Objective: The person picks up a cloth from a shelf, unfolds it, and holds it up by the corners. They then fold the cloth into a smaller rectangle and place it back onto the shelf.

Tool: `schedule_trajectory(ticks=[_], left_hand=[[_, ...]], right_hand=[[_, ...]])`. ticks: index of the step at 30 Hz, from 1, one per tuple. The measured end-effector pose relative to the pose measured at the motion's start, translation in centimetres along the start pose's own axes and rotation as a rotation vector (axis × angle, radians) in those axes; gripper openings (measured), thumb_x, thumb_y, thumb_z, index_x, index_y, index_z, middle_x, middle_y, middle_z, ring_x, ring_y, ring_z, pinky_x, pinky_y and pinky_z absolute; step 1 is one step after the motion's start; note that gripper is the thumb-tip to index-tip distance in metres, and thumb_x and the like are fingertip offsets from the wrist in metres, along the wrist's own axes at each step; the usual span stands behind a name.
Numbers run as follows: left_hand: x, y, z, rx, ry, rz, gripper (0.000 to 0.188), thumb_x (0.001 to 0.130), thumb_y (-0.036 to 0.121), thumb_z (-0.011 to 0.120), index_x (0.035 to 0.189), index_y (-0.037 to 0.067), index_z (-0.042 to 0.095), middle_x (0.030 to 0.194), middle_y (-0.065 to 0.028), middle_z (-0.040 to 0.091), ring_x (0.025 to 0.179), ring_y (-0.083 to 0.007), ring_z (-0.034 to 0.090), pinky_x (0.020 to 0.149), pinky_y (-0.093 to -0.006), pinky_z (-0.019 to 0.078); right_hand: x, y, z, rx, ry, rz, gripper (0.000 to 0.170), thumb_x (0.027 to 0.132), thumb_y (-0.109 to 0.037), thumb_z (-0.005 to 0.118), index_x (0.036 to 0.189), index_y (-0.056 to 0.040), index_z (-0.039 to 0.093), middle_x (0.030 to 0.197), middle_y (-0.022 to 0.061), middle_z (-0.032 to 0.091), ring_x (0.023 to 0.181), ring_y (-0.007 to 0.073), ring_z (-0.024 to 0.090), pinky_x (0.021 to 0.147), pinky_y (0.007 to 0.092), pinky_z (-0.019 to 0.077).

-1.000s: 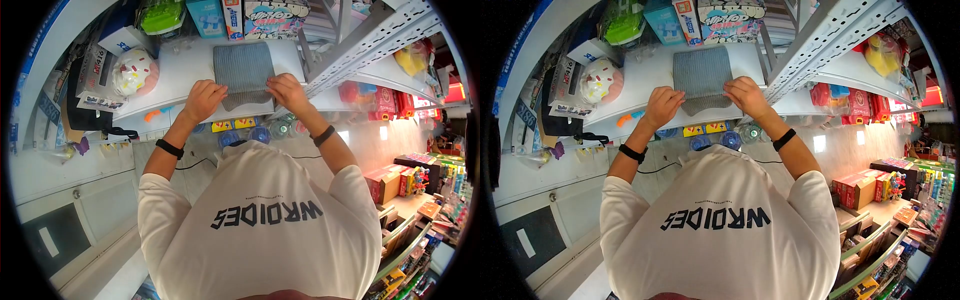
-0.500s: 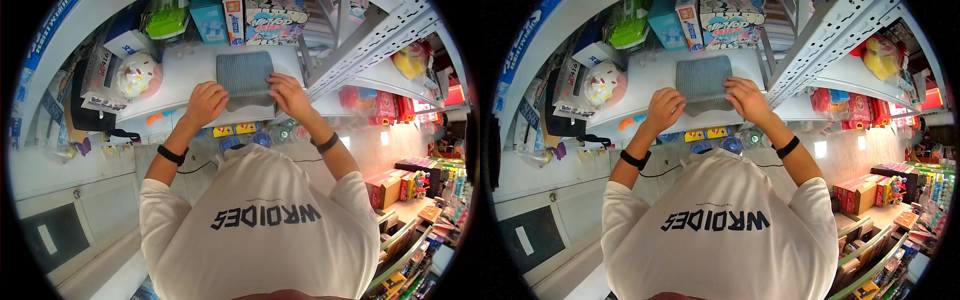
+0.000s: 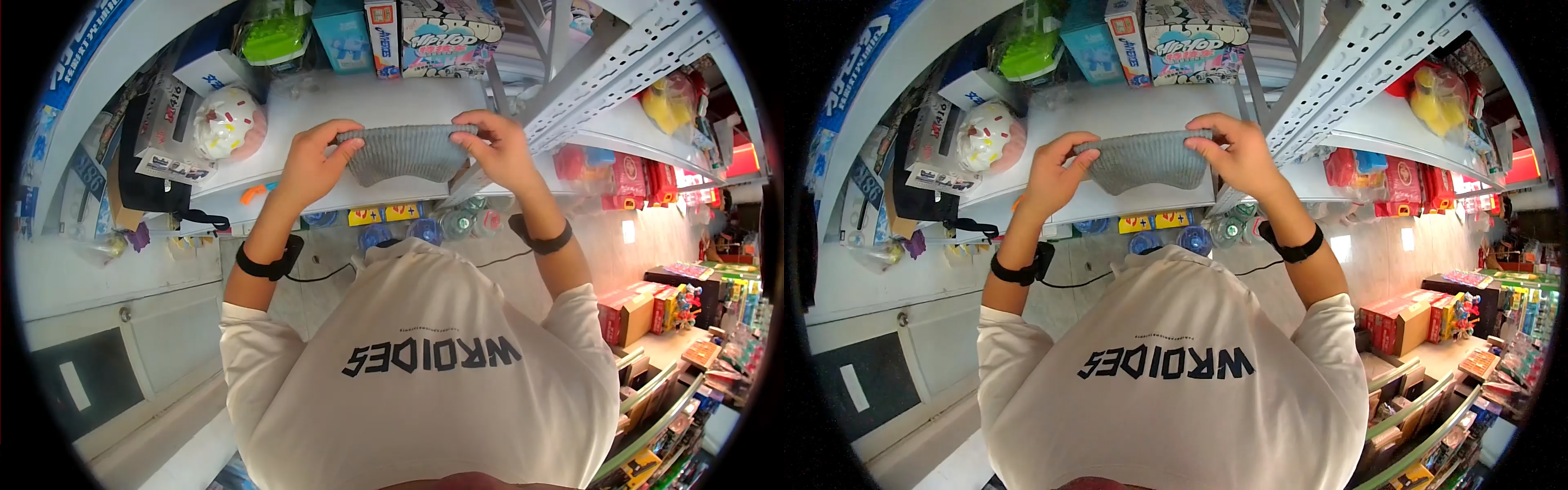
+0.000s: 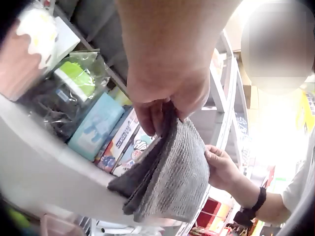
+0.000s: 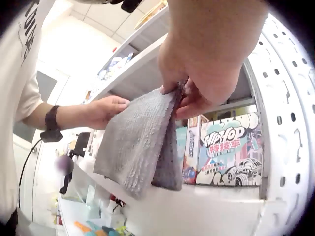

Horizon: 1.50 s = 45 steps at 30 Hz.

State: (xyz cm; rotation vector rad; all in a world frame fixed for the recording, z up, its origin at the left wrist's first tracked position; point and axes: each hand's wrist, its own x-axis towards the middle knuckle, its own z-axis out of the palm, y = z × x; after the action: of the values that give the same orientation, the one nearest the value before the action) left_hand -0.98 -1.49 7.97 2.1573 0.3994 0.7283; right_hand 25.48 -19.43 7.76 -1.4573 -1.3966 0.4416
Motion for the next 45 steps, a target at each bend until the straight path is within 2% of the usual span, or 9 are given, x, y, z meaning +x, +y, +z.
schedule_trajectory(ticks=[3, 8, 14, 23, 31, 39, 41, 44, 45], left_hand=[[1.3, 1.2, -1.9, -0.095, -0.057, -0.307, 0.026, 0.092, 0.010, 0.072, 0.115, -0.001, 0.065, 0.099, -0.0078, 0.072, 0.087, -0.0099, 0.065, 0.074, -0.0291, 0.0544], [4.9, -2.7, -3.0, -0.131, -0.098, -0.233, 0.029, 0.096, 0.015, 0.069, 0.117, -0.004, 0.065, 0.097, -0.0054, 0.070, 0.083, -0.0092, 0.063, 0.071, -0.0249, 0.0516], [6.6, -9.7, -1.2, -0.236, -0.209, -0.501, 0.039, 0.095, 0.029, 0.071, 0.121, 0.002, 0.066, 0.100, -0.0010, 0.065, 0.085, -0.0098, 0.061, 0.071, -0.0259, 0.0515], [10.2, -12.9, 0.1, -0.130, -0.267, -0.635, 0.028, 0.095, 0.025, 0.068, 0.111, 0.002, 0.068, 0.086, -0.0023, 0.064, 0.077, -0.0112, 0.062, 0.067, -0.0278, 0.0534], [10.1, -14.1, 1.7, 0.468, -0.172, -0.242, 0.028, 0.093, 0.025, 0.064, 0.110, 0.003, 0.070, 0.100, -0.0200, 0.069, 0.094, -0.0365, 0.067, 0.084, -0.0443, 0.0518], [8.3, -9.2, 3.6, 0.741, -0.115, 0.073, 0.038, 0.098, 0.029, 0.056, 0.122, 0.002, 0.066, 0.134, -0.0214, 0.059, 0.123, -0.0386, 0.056, 0.102, -0.0469, 0.0448], [7.4, -9.3, 4.9, 0.780, -0.125, 0.231, 0.043, 0.100, 0.030, 0.053, 0.129, 0.001, 0.063, 0.143, -0.0217, 0.054, 0.133, -0.0392, 0.050, 0.109, -0.0480, 0.0407], [6.2, -9.8, 5.6, 0.838, -0.274, 0.166, 0.056, 0.103, 0.037, 0.046, 0.144, -0.001, 0.049, 0.156, -0.0205, 0.040, 0.146, -0.0389, 0.034, 0.118, -0.0526, 0.0285], [6.1, -9.9, 5.7, 0.850, -0.315, 0.134, 0.060, 0.103, 0.039, 0.043, 0.148, -0.001, 0.042, 0.159, -0.0198, 0.035, 0.148, -0.0375, 0.030, 0.119, -0.0536, 0.0256]], right_hand=[[1.7, -0.2, -0.1, 0.150, 0.019, 0.103, 0.022, 0.088, -0.006, 0.077, 0.108, 0.0002, 0.069, 0.090, 0.0039, 0.072, 0.073, 0.0069, 0.062, 0.062, 0.0231, 0.0494], [5.9, 2.0, 0.6, 0.304, -0.062, 0.313, 0.024, 0.088, -0.013, 0.077, 0.109, -0.0024, 0.069, 0.083, -0.0010, 0.067, 0.070, 0.0069, 0.058, 0.058, 0.0229, 0.0469], [7.8, 8.0, 3.6, 0.302, -0.067, 0.546, 0.029, 0.088, -0.023, 0.077, 0.110, -0.0053, 0.070, 0.088, -0.0033, 0.062, 0.075, 0.0065, 0.055, 0.061, 0.0236, 0.0470], [10.0, 10.4, 4.0, 0.029, -0.032, 0.507, 0.027, 0.086, -0.024, 0.076, 0.106, -0.0058, 0.072, 0.088, 0.0024, 0.067, 0.069, 0.0124, 0.061, 0.055, 0.0257, 0.0512], [9.9, 11.0, 5.7, -0.351, 0.135, 0.207, 0.019, 0.080, -0.021, 0.076, 0.092, -0.0060, 0.073, 0.094, 0.0138, 0.073, 0.083, 0.0312, 0.070, 0.074, 0.0413, 0.0553], [8.8, 10.6, 6.2, -0.591, 0.208, 0.013, 0.015, 0.083, -0.019, 0.070, 0.091, -0.0063, 0.073, 0.100, 0.0142, 0.073, 0.098, 0.0373, 0.066, 0.087, 0.0455, 0.0530], [7.5, 8.9, 6.8, -0.596, 0.155, -0.289, 0.034, 0.091, -0.027, 0.063, 0.112, -0.0004, 0.069, 0.120, 0.0191, 0.067, 0.116, 0.0401, 0.060, 0.100, 0.0480, 0.0476], [5.2, 7.8, 8.1, -0.769, -0.066, -0.197, 0.057, 0.099, -0.038, 0.050, 0.136, 0.0051, 0.053, 0.143, 0.0230, 0.053, 0.136, 0.0403, 0.047, 0.112, 0.0539, 0.0368], [5.0, 8.3, 7.9, -0.755, -0.218, -0.058, 0.071, 0.103, -0.053, 0.038, 0.150, 0.0008, 0.039, 0.157, 0.0217, 0.037, 0.148, 0.0388, 0.030, 0.118, 0.0579, 0.0243]])
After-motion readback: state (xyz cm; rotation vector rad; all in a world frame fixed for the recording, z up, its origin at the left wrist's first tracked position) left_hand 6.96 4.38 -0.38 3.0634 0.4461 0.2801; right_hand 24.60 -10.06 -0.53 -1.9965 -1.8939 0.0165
